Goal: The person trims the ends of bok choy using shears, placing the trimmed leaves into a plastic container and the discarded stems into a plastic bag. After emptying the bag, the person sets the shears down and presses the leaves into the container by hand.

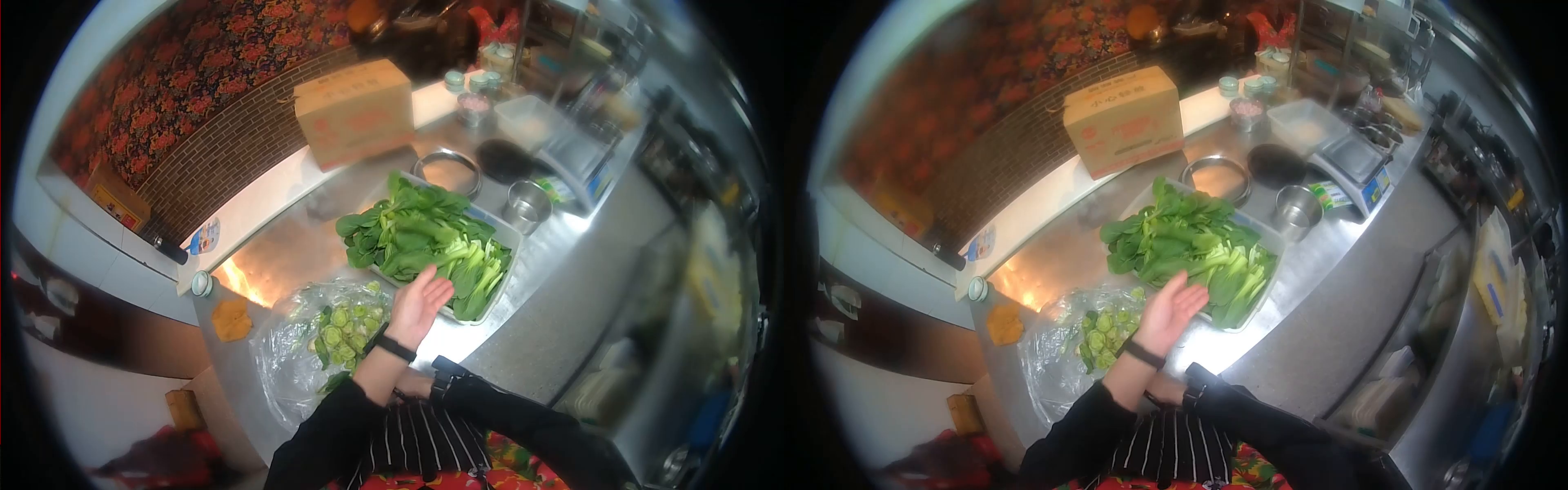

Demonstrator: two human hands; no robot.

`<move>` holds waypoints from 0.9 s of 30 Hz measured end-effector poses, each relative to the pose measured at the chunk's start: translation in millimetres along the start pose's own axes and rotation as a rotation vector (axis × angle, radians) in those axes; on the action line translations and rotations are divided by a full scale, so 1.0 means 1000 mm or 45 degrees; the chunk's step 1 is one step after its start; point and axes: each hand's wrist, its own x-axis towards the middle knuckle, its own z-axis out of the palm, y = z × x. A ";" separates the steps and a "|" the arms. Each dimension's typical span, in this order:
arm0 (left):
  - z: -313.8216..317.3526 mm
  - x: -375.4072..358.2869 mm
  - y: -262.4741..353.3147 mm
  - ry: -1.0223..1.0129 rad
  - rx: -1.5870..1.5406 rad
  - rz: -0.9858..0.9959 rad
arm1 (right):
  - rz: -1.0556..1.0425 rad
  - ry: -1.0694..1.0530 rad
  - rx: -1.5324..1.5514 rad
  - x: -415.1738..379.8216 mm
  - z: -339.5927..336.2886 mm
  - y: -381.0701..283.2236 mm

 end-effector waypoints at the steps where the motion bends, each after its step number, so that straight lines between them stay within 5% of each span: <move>1: -0.014 -0.013 -0.001 -0.065 0.037 0.016 | 0.055 0.024 0.080 -0.005 -0.001 -0.001; 5: -0.091 -0.076 0.023 0.106 0.388 0.464 | 0.203 0.042 -0.073 -0.015 -0.010 -0.015; 8: -0.204 -0.095 0.043 0.546 0.722 0.835 | 0.385 0.088 -0.015 -0.018 -0.016 -0.017; 10: -0.264 -0.119 0.047 0.812 1.884 0.517 | 0.377 0.101 0.000 -0.020 -0.019 -0.026; 11: -0.276 -0.132 0.040 0.846 1.869 0.510 | 0.378 0.121 -0.023 -0.021 -0.019 -0.032; 13: -0.266 -0.158 0.029 0.722 2.391 0.015 | 0.374 0.103 -0.074 -0.026 -0.019 -0.047; 15: -0.268 -0.168 0.015 0.751 2.389 0.134 | 0.367 0.099 -0.118 -0.027 -0.017 -0.057; 17: -0.251 -0.173 0.010 0.872 2.582 0.546 | 0.393 0.064 -0.257 -0.026 -0.016 -0.061; 21: -0.275 -0.155 0.015 0.783 2.702 0.545 | 0.413 0.048 -0.210 -0.024 -0.010 -0.053; 24: -0.285 -0.149 0.039 0.707 2.564 0.523 | 0.415 -0.008 -0.196 -0.020 -0.012 -0.058; 27: -0.279 -0.155 0.058 0.937 2.036 0.849 | 0.429 0.061 -0.106 -0.024 -0.010 -0.059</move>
